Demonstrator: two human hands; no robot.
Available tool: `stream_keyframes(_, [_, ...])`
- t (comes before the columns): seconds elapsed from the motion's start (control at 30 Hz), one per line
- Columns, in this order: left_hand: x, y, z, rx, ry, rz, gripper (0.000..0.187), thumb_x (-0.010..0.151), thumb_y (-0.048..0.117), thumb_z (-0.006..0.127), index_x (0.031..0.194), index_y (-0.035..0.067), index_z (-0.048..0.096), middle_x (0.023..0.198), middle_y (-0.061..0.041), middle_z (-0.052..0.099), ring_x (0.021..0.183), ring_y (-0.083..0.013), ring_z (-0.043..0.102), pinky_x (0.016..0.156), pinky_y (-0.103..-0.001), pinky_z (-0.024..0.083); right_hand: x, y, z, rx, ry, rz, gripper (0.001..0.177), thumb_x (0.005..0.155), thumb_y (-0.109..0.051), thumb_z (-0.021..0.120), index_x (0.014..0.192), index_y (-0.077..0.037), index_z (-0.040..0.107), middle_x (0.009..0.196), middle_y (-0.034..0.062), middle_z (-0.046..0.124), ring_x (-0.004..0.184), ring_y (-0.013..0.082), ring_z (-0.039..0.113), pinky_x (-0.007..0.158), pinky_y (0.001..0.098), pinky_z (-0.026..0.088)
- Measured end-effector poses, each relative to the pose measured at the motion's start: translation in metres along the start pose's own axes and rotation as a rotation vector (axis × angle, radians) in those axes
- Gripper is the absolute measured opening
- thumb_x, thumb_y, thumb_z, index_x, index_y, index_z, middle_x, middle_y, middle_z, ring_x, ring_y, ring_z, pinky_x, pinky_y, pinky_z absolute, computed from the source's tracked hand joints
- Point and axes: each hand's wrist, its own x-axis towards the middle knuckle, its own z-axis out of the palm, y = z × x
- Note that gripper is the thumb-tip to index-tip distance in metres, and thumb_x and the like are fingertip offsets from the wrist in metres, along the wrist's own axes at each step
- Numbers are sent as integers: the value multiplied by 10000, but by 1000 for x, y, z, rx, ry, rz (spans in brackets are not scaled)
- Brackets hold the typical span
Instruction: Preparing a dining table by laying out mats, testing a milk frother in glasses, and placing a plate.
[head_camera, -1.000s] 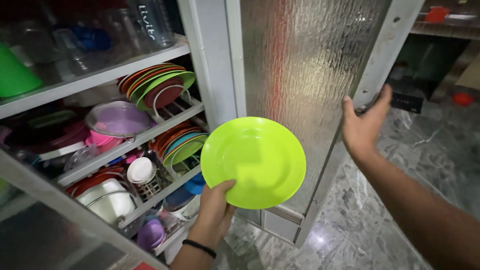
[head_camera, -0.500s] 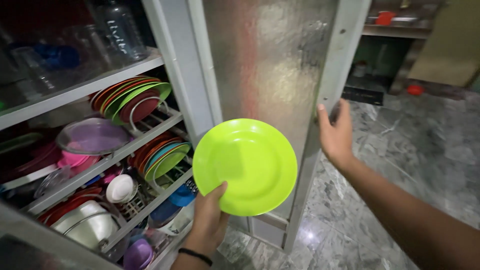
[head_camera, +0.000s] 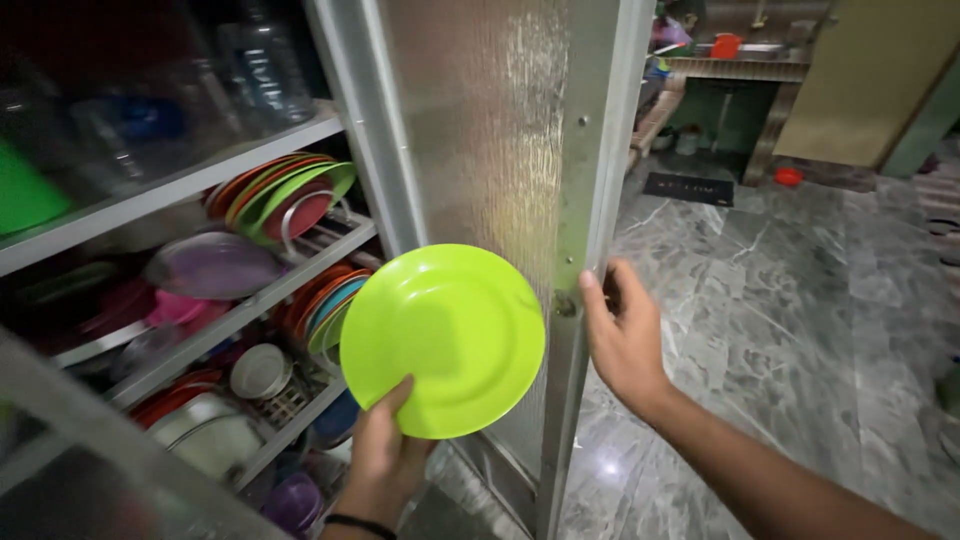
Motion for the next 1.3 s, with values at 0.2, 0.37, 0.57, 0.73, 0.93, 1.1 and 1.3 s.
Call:
stream_keyframes(0.2, [-33, 39, -54, -88, 88, 99, 421, 930, 112, 553, 1344, 40, 583, 1240, -108, 711, 1076, -286, 715, 858, -433, 593, -52, -43, 53, 17, -99, -114, 237, 1059, -159, 559, 1214, 1, 640, 868, 56, 629, 801, 91, 542, 729, 268, 479])
stream_keyframes(0.37, [-66, 77, -108, -95, 206, 225, 419, 940, 93, 556, 1355, 37, 566, 1261, -129, 687, 1067, -301, 675, 782, -424, 523, -85, -72, 115, 172, -228, -161, 204, 1001, -136, 634, 1149, 4, 631, 959, 51, 687, 876, 93, 651, 785, 261, 543])
stream_keyframes(0.57, [-82, 110, -199, -155, 325, 364, 379, 958, 91, 557, 1331, 24, 554, 1179, -125, 695, 948, -256, 680, 704, -367, 559, -112, -114, 204, 329, -345, -129, 328, 885, -102, 777, 1164, -8, 634, 960, 56, 677, 843, 108, 644, 733, 268, 549])
stream_keyframes(0.73, [-119, 139, -239, -80, 324, 542, 307, 984, 101, 583, 1277, 10, 567, 1013, -150, 679, 655, -244, 583, 462, -345, 423, -118, -143, 263, 268, -349, -205, 371, 824, -162, 828, 1082, -13, 607, 958, 35, 697, 809, 107, 668, 666, 274, 556])
stream_keyframes(0.93, [-166, 158, -244, -192, 497, 527, 260, 916, 49, 536, 1168, 55, 597, 946, -78, 720, 653, -157, 669, 478, -288, 460, -111, -150, 333, 256, -431, -254, 482, 791, -278, 868, 1101, -20, 605, 932, 60, 689, 787, 137, 646, 691, 304, 537])
stream_keyframes(1.1, [-172, 153, -258, -126, 509, 591, 232, 913, 48, 574, 1142, 37, 610, 886, -99, 701, 554, -145, 580, 396, -276, 347, -103, -140, 395, 236, -402, -266, 563, 734, -334, 937, 1041, 0, 604, 886, 96, 676, 794, 189, 652, 689, 354, 537])
stream_keyframes(1.3, [-169, 146, -247, -132, 564, 621, 222, 898, 23, 576, 1115, 5, 614, 851, -120, 704, 527, -151, 584, 379, -285, 335, -95, -149, 432, 177, -403, -211, 587, 719, -368, 955, 1004, -8, 589, 840, 105, 678, 741, 225, 667, 673, 378, 535])
